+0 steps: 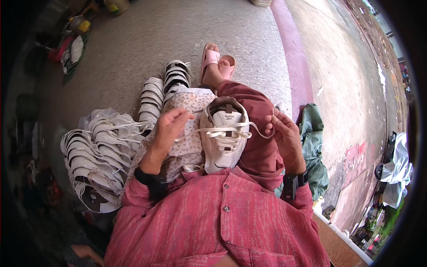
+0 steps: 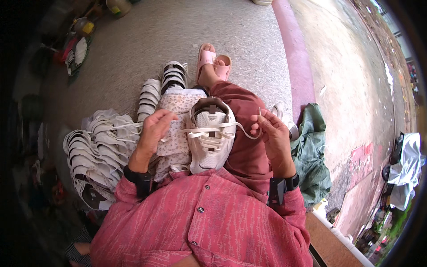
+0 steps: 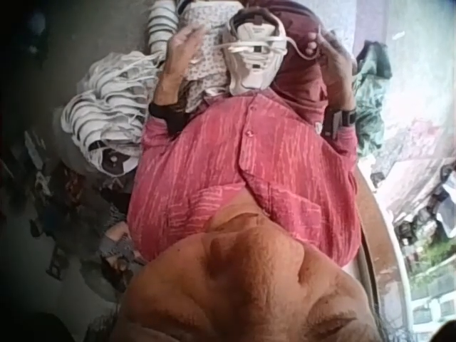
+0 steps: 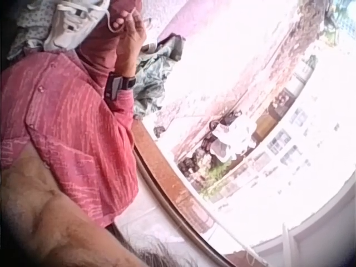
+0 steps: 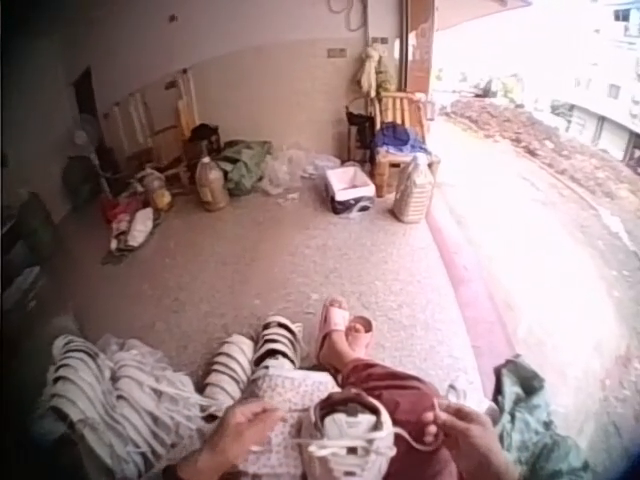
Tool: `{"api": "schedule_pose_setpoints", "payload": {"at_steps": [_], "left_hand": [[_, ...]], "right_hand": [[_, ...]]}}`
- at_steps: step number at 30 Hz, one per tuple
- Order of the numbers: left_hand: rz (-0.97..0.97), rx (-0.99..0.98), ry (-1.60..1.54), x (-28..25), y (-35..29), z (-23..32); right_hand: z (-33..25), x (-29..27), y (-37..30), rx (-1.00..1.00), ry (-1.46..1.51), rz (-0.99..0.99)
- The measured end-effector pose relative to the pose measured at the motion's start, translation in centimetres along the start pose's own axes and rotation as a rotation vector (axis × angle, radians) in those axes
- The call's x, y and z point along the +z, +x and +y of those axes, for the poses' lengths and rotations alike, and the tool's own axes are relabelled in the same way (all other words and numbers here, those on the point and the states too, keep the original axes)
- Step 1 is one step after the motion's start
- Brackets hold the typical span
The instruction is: The recorder is lacing a white shoe from a large pile of shoes.
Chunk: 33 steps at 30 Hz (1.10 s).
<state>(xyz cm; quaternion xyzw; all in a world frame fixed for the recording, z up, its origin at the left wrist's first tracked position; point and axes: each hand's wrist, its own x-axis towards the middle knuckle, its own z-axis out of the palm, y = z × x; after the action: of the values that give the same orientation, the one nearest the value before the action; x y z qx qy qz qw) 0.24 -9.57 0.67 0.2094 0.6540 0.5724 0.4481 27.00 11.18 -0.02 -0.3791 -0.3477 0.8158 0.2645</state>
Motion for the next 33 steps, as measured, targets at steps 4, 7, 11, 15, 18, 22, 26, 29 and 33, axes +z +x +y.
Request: {"api": "schedule_pose_setpoints", "payload": {"at_steps": [4,7,11,15,18,22,26,29,33], "left_hand": [[-0.092,0.108,0.158,1.7,0.2,-0.3],[-0.177,0.069,0.140,1.4,0.1,-0.9],[-0.243,0.056,0.327,1.1,-0.4,-0.9],[-0.196,0.040,0.263,1.5,-0.6,-0.6],[-0.162,0.072,0.210,1.7,-0.5,-0.8],[-0.196,0.064,0.251,1.4,-0.3,-0.8],[-0.211,0.082,0.270,1.9,-0.5,0.2],[-0.206,0.093,0.276,1.9,-0.3,0.1],[-0.217,0.078,0.277,1.9,-0.3,0.2]], "right_hand": [[-0.4,1.2,-0.6,-0.102,-0.357,0.064],[-0.1,1.3,-0.6,-0.145,-0.498,0.030],[0.4,2.2,-0.7,-0.194,-0.562,0.026],[0.2,2.4,-1.3,-0.055,-0.554,-0.074],[-0.4,2.7,-1.7,0.081,-0.496,-0.137],[-1.0,3.4,-2.1,0.186,-0.423,-0.169],[-0.5,3.2,-1.8,0.243,-0.401,-0.185],[-0.2,3.3,-1.5,0.251,-0.382,-0.221],[-0.1,3.8,-1.1,0.236,-0.413,-0.194]]}}
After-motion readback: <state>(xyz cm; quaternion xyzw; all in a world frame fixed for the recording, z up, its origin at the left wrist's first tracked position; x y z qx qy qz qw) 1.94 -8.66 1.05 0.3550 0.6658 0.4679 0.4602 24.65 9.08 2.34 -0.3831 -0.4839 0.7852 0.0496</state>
